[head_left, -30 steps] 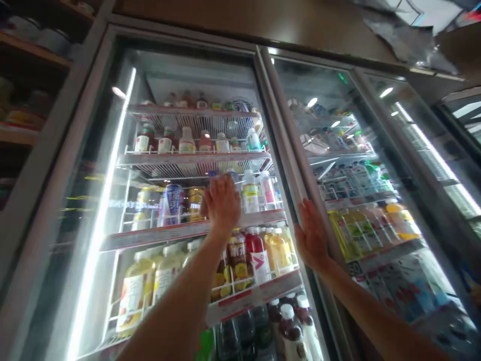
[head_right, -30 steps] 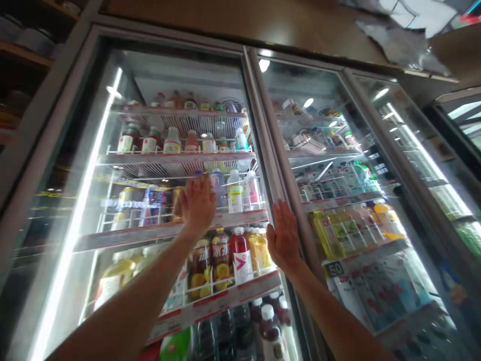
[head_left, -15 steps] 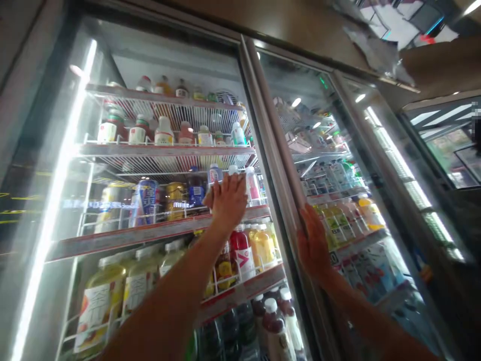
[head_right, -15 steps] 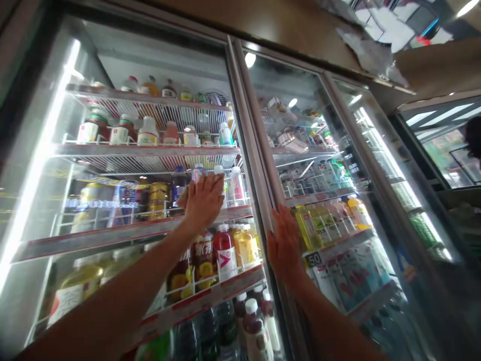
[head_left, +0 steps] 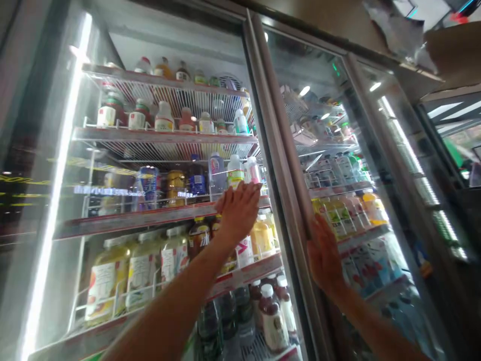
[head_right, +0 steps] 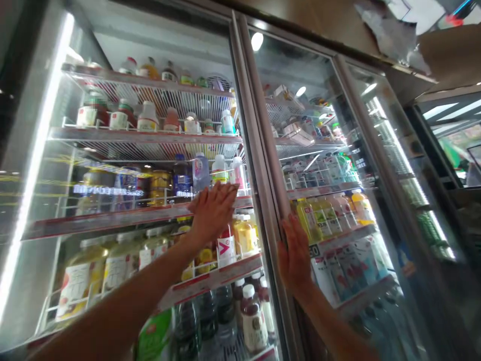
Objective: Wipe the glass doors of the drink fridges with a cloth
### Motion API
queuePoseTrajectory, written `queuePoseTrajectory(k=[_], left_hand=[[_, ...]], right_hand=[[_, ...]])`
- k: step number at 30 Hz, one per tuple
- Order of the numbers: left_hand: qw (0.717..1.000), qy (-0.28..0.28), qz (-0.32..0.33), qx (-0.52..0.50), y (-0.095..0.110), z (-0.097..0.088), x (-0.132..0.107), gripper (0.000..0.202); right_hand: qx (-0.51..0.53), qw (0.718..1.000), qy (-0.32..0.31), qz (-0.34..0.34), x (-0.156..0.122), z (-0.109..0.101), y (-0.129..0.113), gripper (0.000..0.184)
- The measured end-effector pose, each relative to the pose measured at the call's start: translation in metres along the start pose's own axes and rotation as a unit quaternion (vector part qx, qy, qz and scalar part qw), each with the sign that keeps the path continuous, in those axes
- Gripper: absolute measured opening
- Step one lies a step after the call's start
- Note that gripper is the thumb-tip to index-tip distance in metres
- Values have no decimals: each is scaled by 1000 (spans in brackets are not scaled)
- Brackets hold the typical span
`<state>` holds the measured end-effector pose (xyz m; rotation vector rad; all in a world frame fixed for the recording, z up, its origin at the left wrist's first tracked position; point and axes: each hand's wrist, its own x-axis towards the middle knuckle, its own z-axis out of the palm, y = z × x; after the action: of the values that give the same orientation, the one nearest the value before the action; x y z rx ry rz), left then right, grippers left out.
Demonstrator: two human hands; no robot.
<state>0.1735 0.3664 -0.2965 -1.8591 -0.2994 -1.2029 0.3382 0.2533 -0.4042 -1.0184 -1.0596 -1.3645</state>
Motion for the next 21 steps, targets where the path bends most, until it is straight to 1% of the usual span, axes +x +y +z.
queuePoseTrajectory(k=[1,2,3,4,5,6,7,8,9,10,11,12,13,14,15,16,17,18,19,20,21], left_hand=[[1000,-6,30,-6,5,0,-9,47],[995,-15,95,-17,11,0,-20,47],[985,-26,168,-29,16,1,-30,47],[973,-35,225,-37,16,1,-38,46],[967,-41,248,-38,11,-1,-41,46],[971,-43,234,-30,-1,-4,-39,46],[983,-37,179,-15,-18,-9,-34,46],[995,-23,97,4,-38,-16,-26,47],[1000,-5,13,22,-57,-23,-18,47],[996,20,-81,40,-72,-29,-13,47],[987,39,-149,55,-81,-34,-12,48],[979,51,-186,65,-84,-37,-17,49],[981,50,-175,67,-80,-37,-27,49],[990,34,-118,63,-72,-36,-40,50],[998,12,-41,55,-64,-34,-56,50],[998,-10,30,46,-58,-32,-72,49],[996,-26,73,42,-58,-32,-87,49],[996,-31,73,45,-66,-36,-100,48],[998,-23,29,55,-81,-42,-111,48],[996,-2,-47,69,-101,-51,-119,48],[987,28,-135,84,-124,-61,-124,48]], right_hand=[[2,1000,-5,3,-3,2,-3,56],[4,1000,-12,7,-5,5,-7,56],[4,1000,-21,9,-8,7,-11,56],[4,999,-32,7,-9,9,-14,55],[3,999,-38,3,-10,11,-17,55],[2,999,-39,-4,-9,13,-20,55],[3,999,-38,-12,-8,15,-23,55],[7,999,-34,-17,-5,19,-26,54],[13,999,-30,-20,-2,23,-30,54],[19,999,-25,-21,2,29,-35,54],[25,999,-24,-19,6,36,-41,53],[31,999,-23,-19,9,43,-47,52],[34,999,-23,-19,12,50,-54,51],[36,999,-22,-20,14,58,-61,51],[35,999,-24,-22,16,65,-67,50],[30,999,-30,-24,15,71,-73,50],[22,999,-41,-28,14,77,-77,50],[11,998,-53,-32,12,81,-80,49],[-1,997,-67,-36,10,84,-81,48],[-12,996,-79,-40,8,86,-82,48],[-20,995,-88,-44,5,87,-81,49]])
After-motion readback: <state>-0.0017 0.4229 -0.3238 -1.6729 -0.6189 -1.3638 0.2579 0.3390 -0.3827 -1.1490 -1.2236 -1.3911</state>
